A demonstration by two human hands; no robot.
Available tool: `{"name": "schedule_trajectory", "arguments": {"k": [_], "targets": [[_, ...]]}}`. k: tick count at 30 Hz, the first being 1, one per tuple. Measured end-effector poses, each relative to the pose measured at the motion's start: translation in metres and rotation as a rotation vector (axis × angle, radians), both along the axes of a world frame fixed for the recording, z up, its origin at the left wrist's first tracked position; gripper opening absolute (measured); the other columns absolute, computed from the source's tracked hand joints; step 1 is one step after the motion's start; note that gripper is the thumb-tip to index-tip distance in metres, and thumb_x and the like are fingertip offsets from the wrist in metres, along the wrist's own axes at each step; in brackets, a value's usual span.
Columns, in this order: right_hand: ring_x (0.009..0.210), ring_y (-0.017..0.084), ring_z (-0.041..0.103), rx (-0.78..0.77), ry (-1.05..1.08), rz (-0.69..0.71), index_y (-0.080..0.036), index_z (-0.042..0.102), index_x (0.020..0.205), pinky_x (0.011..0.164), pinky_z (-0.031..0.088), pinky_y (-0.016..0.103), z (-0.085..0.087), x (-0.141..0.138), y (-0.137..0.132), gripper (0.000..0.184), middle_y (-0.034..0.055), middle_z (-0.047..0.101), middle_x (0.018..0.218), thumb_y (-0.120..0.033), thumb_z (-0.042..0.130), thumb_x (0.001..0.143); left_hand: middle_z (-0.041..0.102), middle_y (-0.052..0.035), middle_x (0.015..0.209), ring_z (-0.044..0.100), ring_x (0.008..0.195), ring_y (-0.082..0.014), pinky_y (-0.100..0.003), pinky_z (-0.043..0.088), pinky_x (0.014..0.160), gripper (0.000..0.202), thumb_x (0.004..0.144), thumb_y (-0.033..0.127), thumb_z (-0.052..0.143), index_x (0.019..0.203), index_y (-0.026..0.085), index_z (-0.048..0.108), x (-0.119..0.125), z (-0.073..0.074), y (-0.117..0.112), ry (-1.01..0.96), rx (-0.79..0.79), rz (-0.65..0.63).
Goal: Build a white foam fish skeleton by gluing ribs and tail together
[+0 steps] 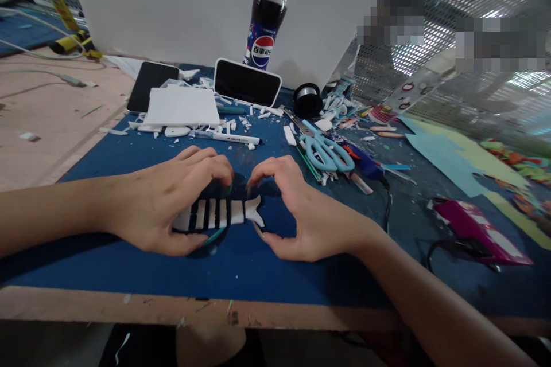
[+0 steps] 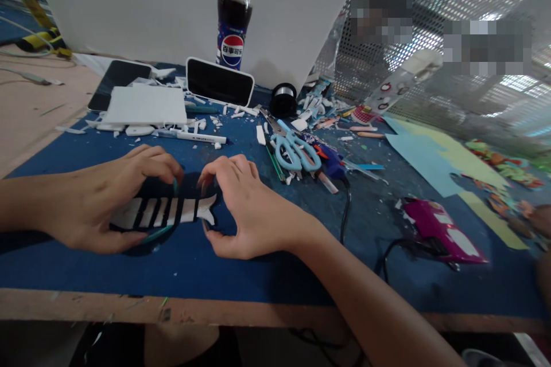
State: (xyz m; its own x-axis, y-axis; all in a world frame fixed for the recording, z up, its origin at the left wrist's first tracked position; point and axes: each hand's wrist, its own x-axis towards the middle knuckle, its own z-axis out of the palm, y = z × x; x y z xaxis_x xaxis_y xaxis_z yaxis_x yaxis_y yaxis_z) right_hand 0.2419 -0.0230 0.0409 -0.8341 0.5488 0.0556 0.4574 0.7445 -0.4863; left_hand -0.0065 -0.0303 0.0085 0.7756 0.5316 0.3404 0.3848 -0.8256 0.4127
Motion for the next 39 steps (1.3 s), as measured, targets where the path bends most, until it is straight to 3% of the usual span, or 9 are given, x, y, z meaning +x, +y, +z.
{"name": "schedule_trajectory", "arguments": {"k": [39], "targets": [[0.101, 0.024, 0.042, 0.02, -0.025, -0.001, -0.021, 0.038, 0.112, 0.09, 0.039, 0.042, -0.0009, 0.0009, 0.0003, 0.046, 0.0089, 0.046, 0.109, -0.021, 0.061, 0.072, 0.052, -0.0132, 0.108, 0.049, 0.097, -0.0278, -0.042, 0.042, 0.08, 0.047, 0.069, 0.027, 0.063, 0.108, 0.018, 0.039, -0.0005, 0.0014, 0.0001, 0.031, 0.008, -0.02]]}}
